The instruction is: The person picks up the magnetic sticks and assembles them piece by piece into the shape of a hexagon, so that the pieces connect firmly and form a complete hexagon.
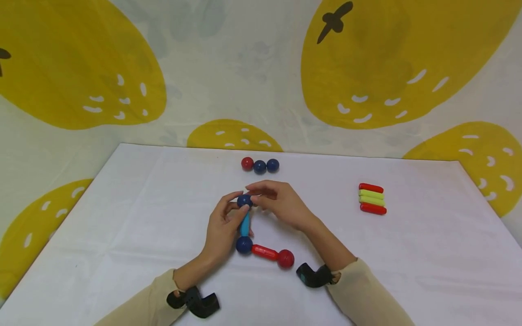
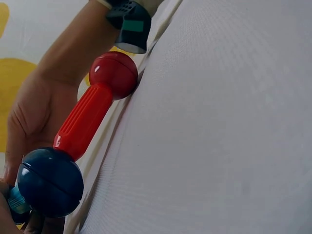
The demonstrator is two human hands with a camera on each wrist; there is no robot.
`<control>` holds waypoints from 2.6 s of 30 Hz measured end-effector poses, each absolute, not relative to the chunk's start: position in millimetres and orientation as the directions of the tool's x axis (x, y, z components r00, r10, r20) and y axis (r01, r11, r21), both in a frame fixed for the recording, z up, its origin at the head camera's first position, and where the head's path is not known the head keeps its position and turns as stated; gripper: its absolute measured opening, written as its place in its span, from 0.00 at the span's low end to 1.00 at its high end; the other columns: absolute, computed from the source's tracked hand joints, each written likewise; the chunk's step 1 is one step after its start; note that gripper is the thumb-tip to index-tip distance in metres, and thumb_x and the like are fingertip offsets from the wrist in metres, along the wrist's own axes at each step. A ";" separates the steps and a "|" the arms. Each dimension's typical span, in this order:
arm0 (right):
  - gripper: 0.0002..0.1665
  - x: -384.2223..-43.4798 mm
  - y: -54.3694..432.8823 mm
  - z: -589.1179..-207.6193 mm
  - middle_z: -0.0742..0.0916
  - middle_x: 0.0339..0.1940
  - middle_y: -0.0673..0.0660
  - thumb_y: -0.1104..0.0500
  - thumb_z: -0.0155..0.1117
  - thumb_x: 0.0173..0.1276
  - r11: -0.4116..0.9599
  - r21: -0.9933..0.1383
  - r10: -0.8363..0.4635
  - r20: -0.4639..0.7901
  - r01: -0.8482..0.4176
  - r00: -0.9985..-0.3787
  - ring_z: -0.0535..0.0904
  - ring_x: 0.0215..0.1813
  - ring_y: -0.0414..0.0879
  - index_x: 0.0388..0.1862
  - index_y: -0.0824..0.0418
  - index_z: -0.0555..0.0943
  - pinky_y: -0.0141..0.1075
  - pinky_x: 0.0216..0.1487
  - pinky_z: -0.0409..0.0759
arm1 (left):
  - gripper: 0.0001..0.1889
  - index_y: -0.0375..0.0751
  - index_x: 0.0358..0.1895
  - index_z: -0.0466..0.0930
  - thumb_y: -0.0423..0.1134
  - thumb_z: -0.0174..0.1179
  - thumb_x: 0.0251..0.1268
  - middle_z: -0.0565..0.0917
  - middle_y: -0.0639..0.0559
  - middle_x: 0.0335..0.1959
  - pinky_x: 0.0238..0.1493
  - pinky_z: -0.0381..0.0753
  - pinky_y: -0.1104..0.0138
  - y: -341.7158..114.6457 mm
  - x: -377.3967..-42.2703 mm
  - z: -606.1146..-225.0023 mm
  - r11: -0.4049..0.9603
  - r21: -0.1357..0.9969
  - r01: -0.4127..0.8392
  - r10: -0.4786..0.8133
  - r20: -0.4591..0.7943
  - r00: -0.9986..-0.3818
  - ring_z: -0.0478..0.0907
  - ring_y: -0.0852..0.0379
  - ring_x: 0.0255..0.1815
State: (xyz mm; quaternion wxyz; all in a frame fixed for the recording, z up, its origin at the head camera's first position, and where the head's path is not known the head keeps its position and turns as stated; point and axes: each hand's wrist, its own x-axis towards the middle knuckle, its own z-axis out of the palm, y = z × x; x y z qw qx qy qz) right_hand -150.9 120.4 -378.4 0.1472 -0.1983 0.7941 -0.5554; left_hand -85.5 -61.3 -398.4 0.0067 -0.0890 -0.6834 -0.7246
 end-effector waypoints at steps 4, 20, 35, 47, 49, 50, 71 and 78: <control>0.19 -155.8 125.1 -372.8 0.85 0.49 0.54 0.56 0.63 0.69 0.318 -0.937 -0.418 -0.002 -0.145 -0.908 0.80 0.44 0.55 0.57 0.57 0.79 0.49 0.42 0.79 | 0.21 0.37 0.65 0.66 0.36 0.54 0.71 0.77 0.42 0.44 0.26 0.79 0.70 -61.9 -82.4 -388.8 -0.049 0.993 0.108 0.120 0.113 -0.986 0.82 0.39 0.23; 0.21 -189.0 154.9 -371.6 0.80 0.58 0.55 0.51 0.61 0.70 0.509 -0.844 -0.197 0.075 -0.168 -0.977 0.77 0.51 0.52 0.60 0.53 0.77 0.41 0.39 0.77 | 0.19 0.39 0.63 0.67 0.36 0.54 0.72 0.76 0.43 0.45 0.25 0.78 0.71 -61.4 -82.6 -390.2 -0.034 0.993 0.117 0.116 0.120 -0.986 0.82 0.40 0.25; 0.23 -152.9 222.0 -372.6 0.81 0.56 0.53 0.47 0.60 0.69 0.577 -0.805 -0.135 0.068 -0.134 -0.988 0.77 0.49 0.43 0.61 0.51 0.77 0.34 0.35 0.77 | 0.19 0.39 0.63 0.67 0.35 0.54 0.72 0.76 0.43 0.45 0.23 0.75 0.73 -61.0 -82.1 -390.0 -0.024 0.990 0.136 0.114 0.137 -0.984 0.82 0.40 0.25; 0.19 -116.6 280.6 -370.8 0.85 0.43 0.50 0.49 0.64 0.67 0.693 -0.711 -0.070 0.099 -0.120 -0.993 0.79 0.38 0.40 0.56 0.51 0.80 0.26 0.34 0.70 | 0.19 0.39 0.63 0.67 0.35 0.54 0.71 0.76 0.43 0.45 0.19 0.70 0.74 -61.1 -81.2 -390.2 -0.032 0.992 0.120 0.115 0.123 -0.986 0.82 0.38 0.26; 0.19 -111.4 290.7 -371.0 0.85 0.44 0.48 0.52 0.65 0.67 0.691 -0.712 -0.073 0.105 -0.126 -0.992 0.80 0.38 0.38 0.56 0.52 0.80 0.24 0.34 0.70 | 0.19 0.39 0.63 0.67 0.35 0.54 0.71 0.76 0.43 0.44 0.19 0.70 0.74 -60.7 -81.5 -390.4 -0.035 0.992 0.123 0.118 0.126 -0.985 0.82 0.38 0.26; 0.19 -109.2 295.4 -371.2 0.85 0.44 0.47 0.53 0.65 0.66 0.690 -0.712 -0.072 0.107 -0.127 -0.992 0.80 0.38 0.37 0.55 0.53 0.80 0.23 0.35 0.70 | 0.19 0.39 0.63 0.67 0.35 0.54 0.71 0.76 0.44 0.44 0.19 0.70 0.74 -60.5 -81.8 -390.6 -0.036 0.992 0.123 0.121 0.127 -0.985 0.82 0.38 0.26; 0.24 -97.6 340.6 -386.6 0.78 0.54 0.66 0.43 0.62 0.67 0.813 -0.580 0.054 -0.008 0.049 -0.998 0.70 0.38 0.36 0.57 0.53 0.78 0.27 0.27 0.74 | 0.20 0.46 0.64 0.68 0.34 0.53 0.72 0.73 0.44 0.50 0.21 0.72 0.74 -60.0 -83.6 -390.3 0.010 0.995 0.103 0.099 0.101 -0.990 0.81 0.38 0.26; 0.26 -99.8 342.6 -393.7 0.77 0.56 0.67 0.42 0.61 0.67 0.816 -0.573 0.064 -0.037 0.074 -0.997 0.70 0.40 0.44 0.58 0.55 0.77 0.26 0.28 0.75 | 0.20 0.47 0.64 0.68 0.33 0.53 0.72 0.72 0.46 0.51 0.21 0.72 0.75 -60.6 -83.2 -389.9 0.006 0.996 0.090 0.100 0.089 -0.991 0.80 0.38 0.26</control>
